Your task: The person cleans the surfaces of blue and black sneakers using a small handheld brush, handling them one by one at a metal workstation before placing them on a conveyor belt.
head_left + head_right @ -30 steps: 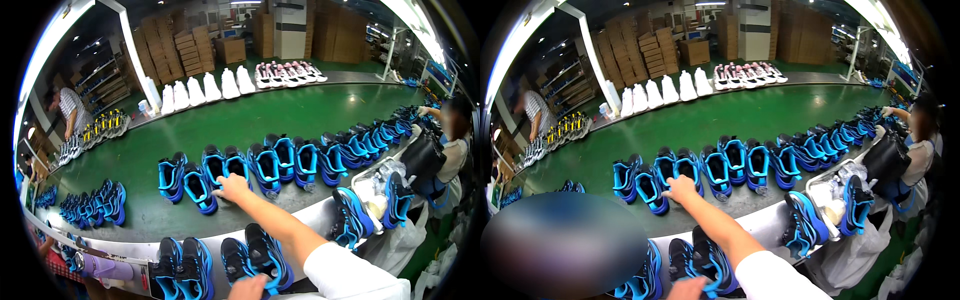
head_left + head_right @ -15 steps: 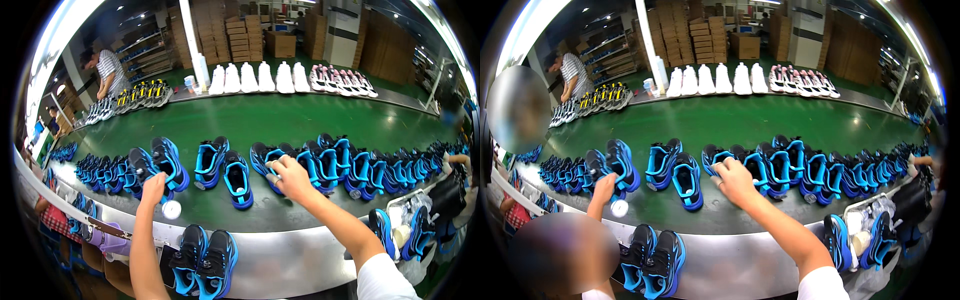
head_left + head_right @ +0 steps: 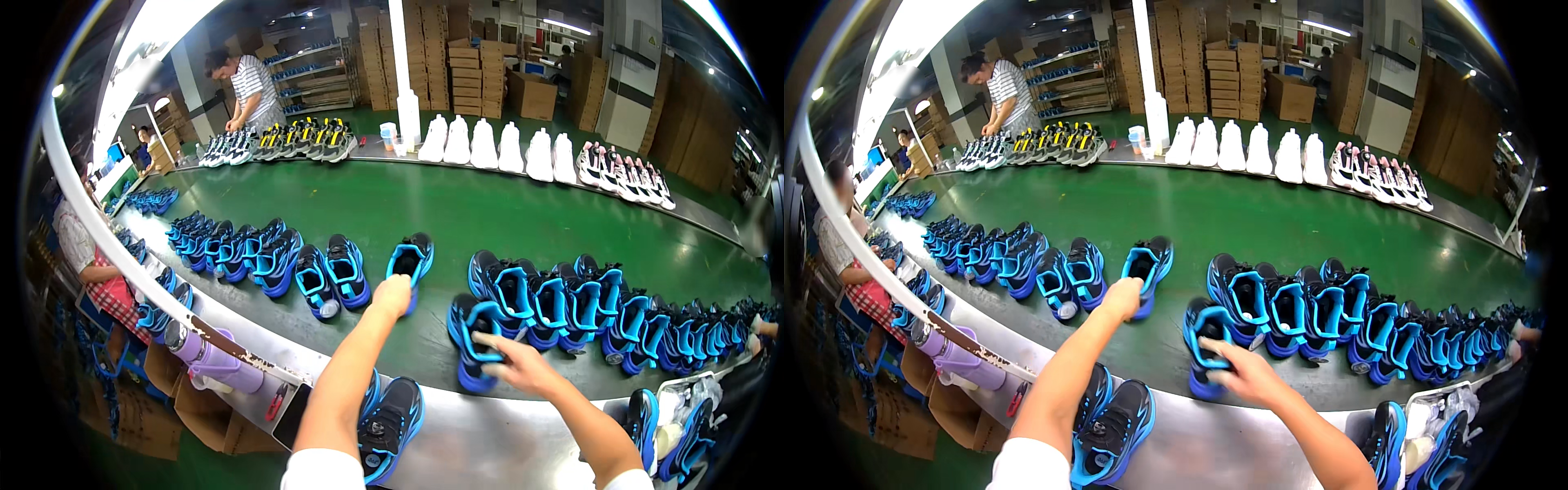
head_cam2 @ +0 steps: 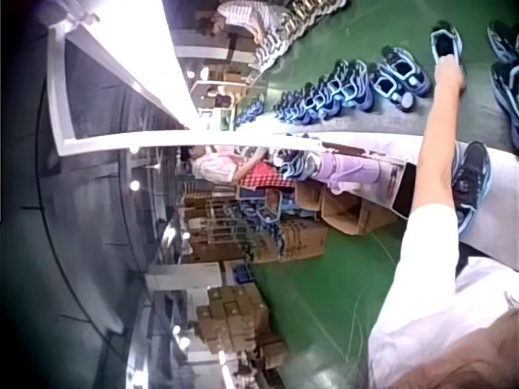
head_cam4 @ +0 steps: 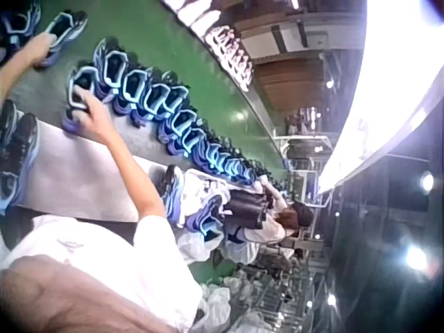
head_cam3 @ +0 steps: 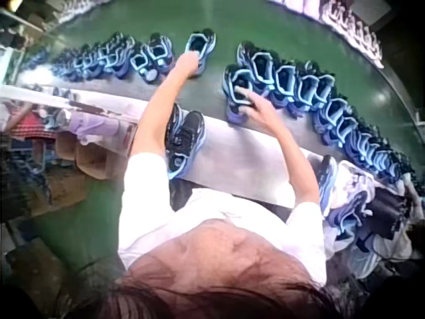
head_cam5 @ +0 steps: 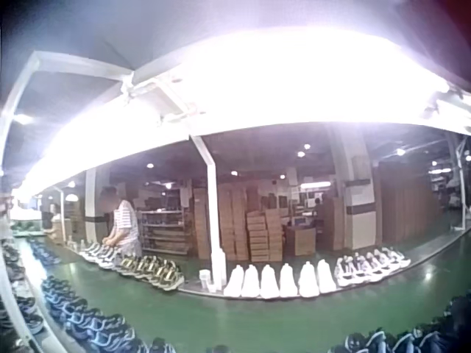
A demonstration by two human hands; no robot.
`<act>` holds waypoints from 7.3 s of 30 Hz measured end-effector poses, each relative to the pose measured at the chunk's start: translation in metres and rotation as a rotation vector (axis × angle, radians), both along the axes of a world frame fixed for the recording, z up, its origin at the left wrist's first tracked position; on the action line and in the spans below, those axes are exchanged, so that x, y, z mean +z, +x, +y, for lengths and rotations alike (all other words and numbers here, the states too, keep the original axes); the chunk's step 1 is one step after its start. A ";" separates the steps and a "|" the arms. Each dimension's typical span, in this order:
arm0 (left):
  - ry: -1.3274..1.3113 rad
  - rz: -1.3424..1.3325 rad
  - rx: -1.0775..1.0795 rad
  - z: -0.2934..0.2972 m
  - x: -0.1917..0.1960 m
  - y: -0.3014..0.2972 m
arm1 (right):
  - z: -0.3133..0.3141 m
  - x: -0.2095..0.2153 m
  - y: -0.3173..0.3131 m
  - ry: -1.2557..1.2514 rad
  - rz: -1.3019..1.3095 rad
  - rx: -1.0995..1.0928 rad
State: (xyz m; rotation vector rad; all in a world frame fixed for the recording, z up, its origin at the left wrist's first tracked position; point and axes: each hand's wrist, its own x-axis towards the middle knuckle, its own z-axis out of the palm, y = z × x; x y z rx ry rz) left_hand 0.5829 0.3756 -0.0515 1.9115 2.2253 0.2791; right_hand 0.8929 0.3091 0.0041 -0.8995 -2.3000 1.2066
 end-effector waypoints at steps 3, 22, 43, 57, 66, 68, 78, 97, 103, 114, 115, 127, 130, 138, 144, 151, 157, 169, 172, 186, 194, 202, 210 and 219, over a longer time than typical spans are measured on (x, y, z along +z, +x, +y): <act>-0.170 -0.101 -0.162 -0.045 0.074 0.074 | -0.044 -0.001 0.069 -0.391 0.017 -0.158; 0.398 -0.249 -0.200 -0.307 0.082 0.186 | -0.180 0.040 0.121 0.498 -0.148 -0.262; 0.239 -0.185 -0.491 -0.324 0.048 0.209 | -0.197 0.025 0.129 0.258 -0.228 -0.102; 0.024 -0.484 -0.495 -0.289 0.068 0.203 | -0.192 0.002 0.125 0.139 -0.197 -0.119; 0.139 -0.211 -0.710 -0.291 0.045 0.211 | -0.189 0.007 0.129 0.224 -0.294 -0.041; 0.268 -0.281 -0.542 -0.296 0.048 0.215 | -0.177 0.024 0.128 -0.004 -0.154 0.011; 0.029 -0.513 -0.557 -0.287 0.047 0.204 | -0.160 0.013 0.144 -0.175 -0.289 0.041; -0.009 -0.673 -0.205 -0.301 0.062 0.223 | -0.185 0.022 0.133 -0.009 -0.405 -0.154; -0.042 -0.673 -0.424 -0.294 0.056 0.207 | -0.166 0.023 0.143 -0.071 -0.241 0.016; 0.030 -0.617 -0.643 -0.286 0.051 0.200 | -0.175 0.021 0.139 0.082 -0.308 -0.122; 0.041 -0.633 -0.638 -0.287 0.048 0.199 | -0.175 0.023 0.138 0.078 -0.363 -0.128; 0.053 -0.615 -0.554 -0.288 0.056 0.210 | -0.176 0.014 0.151 0.069 -0.165 -0.090; 0.065 -0.660 -0.357 -0.294 0.058 0.223 | -0.176 0.010 0.151 0.018 -0.123 -0.071; 0.232 -0.656 -0.418 -0.310 0.072 0.241 | -0.166 0.004 0.159 0.023 0.014 0.030; -0.938 -1.582 0.177 -0.333 0.069 0.277 | -0.170 0.011 0.157 -0.028 -0.325 -0.053; -0.695 -1.930 0.410 -0.336 0.039 0.301 | -0.177 -0.003 0.153 0.011 -0.167 -0.092; -0.679 -1.903 0.371 -0.337 0.037 0.305 | -0.163 0.005 0.165 -0.132 -0.040 0.041; -0.680 -1.894 0.371 -0.338 0.032 0.309 | -0.154 0.002 0.172 -0.173 0.025 0.158; -0.643 -1.889 0.383 -0.343 0.026 0.311 | -0.180 -0.017 0.163 0.072 -0.017 -0.119; -0.012 -0.624 -0.185 -0.286 0.054 0.249 | -0.114 -0.051 0.105 0.163 -0.083 -0.340; -0.180 -0.709 -0.183 -0.278 0.061 0.240 | -0.083 -0.099 0.042 0.027 -0.241 -0.133; -0.218 -0.704 -0.261 -0.275 0.062 0.238 | -0.077 -0.105 0.044 0.027 -0.220 -0.118; -0.240 -0.764 -0.326 -0.273 0.060 0.244 | -0.076 -0.104 0.051 -0.001 -0.206 -0.122; -0.232 -0.948 -0.212 -0.280 0.046 0.240 | -0.075 -0.111 0.055 -0.008 -0.142 -0.140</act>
